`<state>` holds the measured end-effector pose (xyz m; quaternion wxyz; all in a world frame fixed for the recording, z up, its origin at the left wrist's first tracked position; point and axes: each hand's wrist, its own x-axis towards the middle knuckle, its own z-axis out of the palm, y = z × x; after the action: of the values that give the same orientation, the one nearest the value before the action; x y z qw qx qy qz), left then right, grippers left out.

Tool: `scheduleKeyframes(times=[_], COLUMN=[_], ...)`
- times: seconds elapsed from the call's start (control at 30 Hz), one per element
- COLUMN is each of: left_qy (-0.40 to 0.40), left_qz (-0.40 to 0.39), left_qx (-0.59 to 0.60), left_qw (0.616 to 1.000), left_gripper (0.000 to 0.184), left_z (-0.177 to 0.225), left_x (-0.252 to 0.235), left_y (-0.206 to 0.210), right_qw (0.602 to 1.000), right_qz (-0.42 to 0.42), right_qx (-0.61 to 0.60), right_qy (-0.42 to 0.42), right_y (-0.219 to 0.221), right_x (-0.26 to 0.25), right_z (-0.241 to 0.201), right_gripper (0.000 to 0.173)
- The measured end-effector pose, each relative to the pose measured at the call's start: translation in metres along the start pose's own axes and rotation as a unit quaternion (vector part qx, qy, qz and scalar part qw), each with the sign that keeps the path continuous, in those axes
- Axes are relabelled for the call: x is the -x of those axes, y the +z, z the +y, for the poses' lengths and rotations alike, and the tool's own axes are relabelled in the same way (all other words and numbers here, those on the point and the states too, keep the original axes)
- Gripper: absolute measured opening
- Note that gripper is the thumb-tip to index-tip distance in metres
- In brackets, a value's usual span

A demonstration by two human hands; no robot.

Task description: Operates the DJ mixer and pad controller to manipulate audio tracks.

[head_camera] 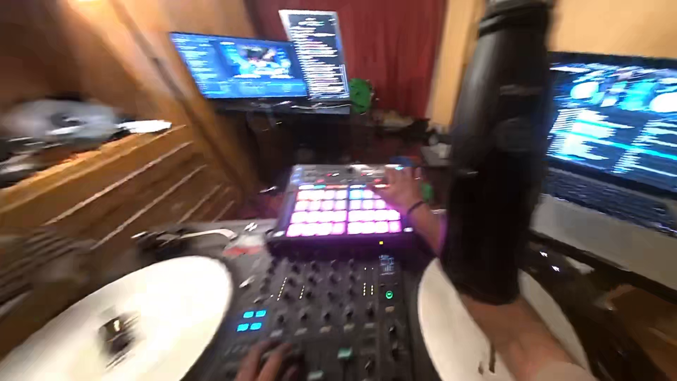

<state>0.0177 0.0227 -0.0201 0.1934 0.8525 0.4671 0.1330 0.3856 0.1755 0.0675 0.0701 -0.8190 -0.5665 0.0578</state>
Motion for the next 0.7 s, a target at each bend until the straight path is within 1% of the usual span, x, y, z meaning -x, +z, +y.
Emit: scheduleKeyframes(times=[0.03,0.1,0.13,0.17,0.23,0.27,0.3,0.33,0.37,0.4,0.47,0.57,0.6,0.7], left_qy=[-0.008,-0.026,-0.033,-0.035,-0.039,-0.039,-0.037,-0.031,-0.022,-0.014,-0.007,-0.024,-0.034,-0.047], left_qz=[-0.002,-0.001,0.000,-0.001,0.005,0.018,0.038,0.065,0.092,0.109,0.130,0.168,0.182,0.210], left_qx=[0.007,0.014,0.014,0.017,0.017,0.012,0.007,-0.003,-0.017,-0.024,-0.018,-0.024,-0.038,-0.107], left_qw=[1.000,1.000,0.999,0.999,0.999,0.999,0.999,0.997,0.995,0.994,0.991,0.985,0.982,0.971], left_gripper=[0.036,0.035,0.035,0.035,0.035,0.035,0.034,0.033,0.031,0.030,0.030,0.031,0.032,0.037], left_z=[-0.001,0.001,0.001,0.001,0.002,0.001,-0.001,-0.004,-0.010,-0.013,-0.016,-0.017,-0.018,-0.022], left_x=[-0.001,0.002,0.003,0.004,0.004,0.006,0.007,0.008,0.009,0.010,0.012,0.022,0.027,0.034], left_y=[0.000,0.001,0.002,0.002,0.003,0.005,0.009,0.014,0.019,0.022,0.023,0.021,0.020,0.018], right_qw=[0.999,0.993,0.992,0.992,0.996,0.998,0.997,0.994,0.982,0.973,0.971,0.981,0.981,0.972], right_qz=[0.032,0.100,0.109,0.110,0.076,0.059,0.066,0.099,0.172,0.211,0.218,0.173,0.171,0.207], right_qx=[-0.018,-0.042,-0.052,-0.056,-0.039,-0.028,-0.022,-0.013,-0.010,-0.015,-0.023,-0.030,-0.039,-0.052], right_qy=[-0.020,-0.038,-0.037,-0.035,-0.021,-0.018,-0.027,-0.048,-0.074,-0.088,-0.094,-0.078,-0.077,-0.100], right_y=[-0.013,-0.019,-0.019,-0.019,-0.021,-0.020,-0.015,-0.001,0.021,0.035,0.040,0.038,0.035,0.023], right_x=[0.012,0.019,0.020,0.020,0.020,0.018,0.012,0.001,-0.014,-0.023,-0.026,-0.025,-0.024,-0.026], right_z=[-0.001,0.000,0.000,-0.002,-0.006,-0.007,-0.004,0.006,0.019,0.027,0.031,0.034,0.033,0.032], right_gripper=[0.077,0.076,0.075,0.073,0.065,0.062,0.059,0.062,0.070,0.077,0.086,0.096,0.096,0.096])
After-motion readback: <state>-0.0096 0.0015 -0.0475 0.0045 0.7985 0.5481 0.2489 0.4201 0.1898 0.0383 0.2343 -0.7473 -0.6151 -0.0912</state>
